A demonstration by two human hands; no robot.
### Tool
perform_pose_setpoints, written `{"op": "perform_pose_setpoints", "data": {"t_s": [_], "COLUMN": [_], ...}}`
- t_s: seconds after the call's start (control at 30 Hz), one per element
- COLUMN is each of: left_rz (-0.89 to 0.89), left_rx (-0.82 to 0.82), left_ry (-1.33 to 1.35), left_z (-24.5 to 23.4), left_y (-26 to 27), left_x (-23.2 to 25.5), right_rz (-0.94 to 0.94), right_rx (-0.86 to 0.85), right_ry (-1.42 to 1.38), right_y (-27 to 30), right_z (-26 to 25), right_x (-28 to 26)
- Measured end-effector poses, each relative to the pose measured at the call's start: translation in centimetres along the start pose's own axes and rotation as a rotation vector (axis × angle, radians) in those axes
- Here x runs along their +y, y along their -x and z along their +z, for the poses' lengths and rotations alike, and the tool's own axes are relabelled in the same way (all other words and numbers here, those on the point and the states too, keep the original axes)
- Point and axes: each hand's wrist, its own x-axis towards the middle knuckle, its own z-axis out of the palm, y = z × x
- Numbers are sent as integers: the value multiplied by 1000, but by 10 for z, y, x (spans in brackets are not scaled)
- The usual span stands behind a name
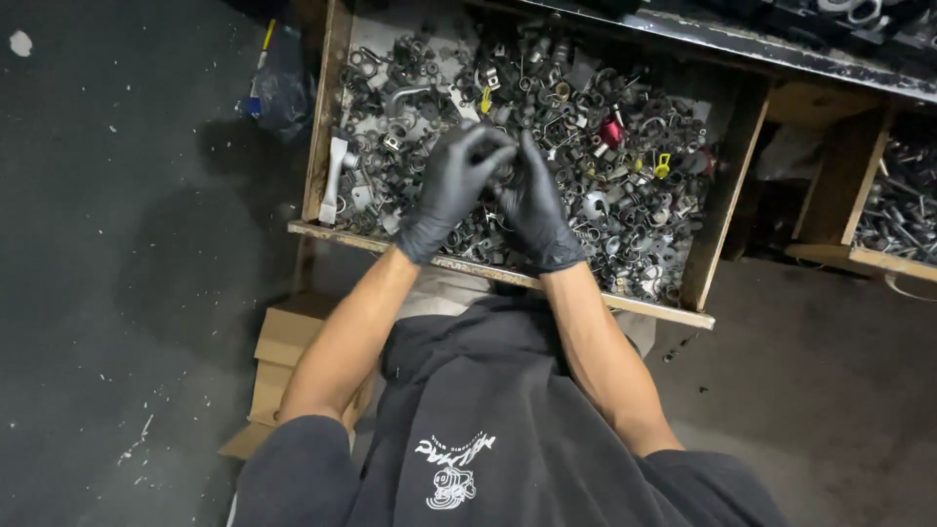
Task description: The person repeatedly sifts through a drawer full of mixed metal hardware, picking up individual pieces, briefly inspecting them, and placing them into trays on the workbench. The process continues throughout the clip with no visible final state.
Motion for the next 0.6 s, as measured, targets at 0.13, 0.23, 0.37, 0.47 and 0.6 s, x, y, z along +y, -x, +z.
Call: {"op": "perform_pose_setpoints", "data": {"t_s": [0.13, 0.23, 0.37, 0.47, 0.6], "left_rz": [200, 216, 339, 244, 92], "left_rx": [132, 166, 117, 42, 33], "left_ry": [-317, -327, -732, -1084, -1122], "left_z": [-14, -24, -15, 3, 10], "left_y": [-45, -94, -174, -197, -195], "left_x": [-3, -81, -222, -227, -226], "right_rz": [-25, -29, -45, -58, -54], "right_rx": [106, 146, 134, 157, 132], "right_ry": [-58, -106, -68, 5, -11], "right_y": [-17, -14, -3, -1, 8], "right_z": [-33, -38, -20, -15, -6], "right_x": [1, 4, 0, -4, -5]}}
